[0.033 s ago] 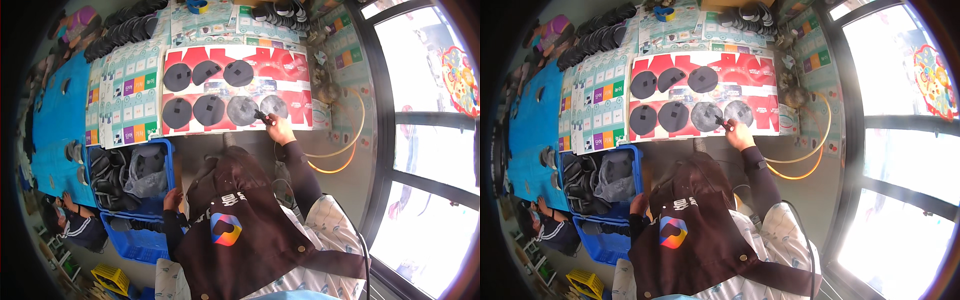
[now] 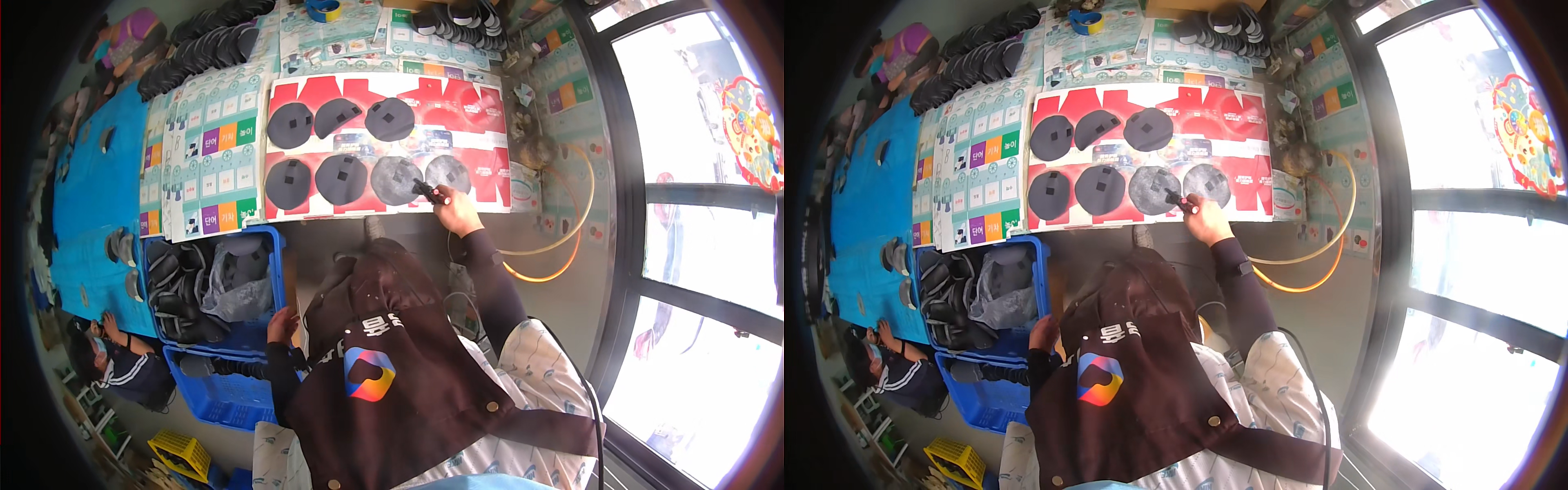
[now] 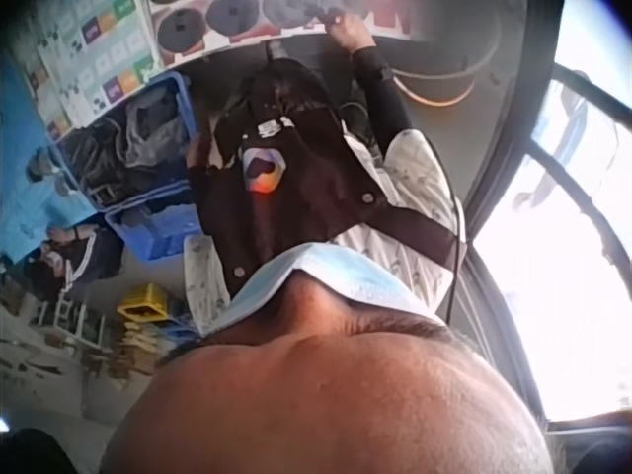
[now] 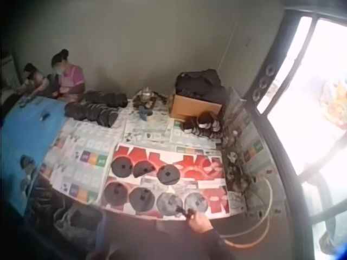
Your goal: Applying adhesive and assembling shoe upper components at a manufacturing station.
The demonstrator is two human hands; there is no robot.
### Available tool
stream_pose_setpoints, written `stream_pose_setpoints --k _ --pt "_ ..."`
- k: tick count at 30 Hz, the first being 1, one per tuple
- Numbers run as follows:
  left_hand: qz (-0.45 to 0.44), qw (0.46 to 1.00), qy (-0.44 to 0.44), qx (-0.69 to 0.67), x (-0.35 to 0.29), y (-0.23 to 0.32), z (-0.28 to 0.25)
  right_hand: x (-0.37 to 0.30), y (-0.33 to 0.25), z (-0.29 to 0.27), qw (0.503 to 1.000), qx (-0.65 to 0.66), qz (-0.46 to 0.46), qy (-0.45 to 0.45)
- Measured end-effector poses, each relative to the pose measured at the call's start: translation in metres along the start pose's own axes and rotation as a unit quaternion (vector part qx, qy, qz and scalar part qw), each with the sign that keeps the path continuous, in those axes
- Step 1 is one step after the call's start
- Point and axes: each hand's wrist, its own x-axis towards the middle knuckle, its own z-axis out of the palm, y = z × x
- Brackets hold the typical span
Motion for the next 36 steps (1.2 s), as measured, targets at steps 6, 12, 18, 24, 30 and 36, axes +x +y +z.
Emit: stream_pose_setpoints --k 6,12,18,24,30,36 --pt "-0.03 0.999 0.022 0.022 -0.003 -0.011 0.004 0.01 0.018 0.003 0.994 -0.082 -0.066 -0.002" --pt "-0.034 0.998 0.031 0.049 -0.004 0.0 0.008 -0.001 0.037 -0.007 0.992 -0.095 -0.057 0.054" --pt "-0.015 0.999 0.033 0.025 -0.016 -0.017 -0.002 -0.006 0.015 0.019 0.996 0.034 -0.044 -0.065" --pt "0.003 0.997 0.076 0.033 -0.02 0.004 0.035 0.027 -0.033 0.03 0.984 0.078 -0.119 -0.104" --pt "0.057 0.991 0.119 0.002 -0.055 0.002 0.053 0.055 -0.089 0.075 0.981 0.006 -0.176 -0.086" --pt "0.048 0.98 0.177 -0.073 -0.083 -0.048 0.044 0.07 -0.109 0.086 0.971 -0.009 -0.19 -0.143"
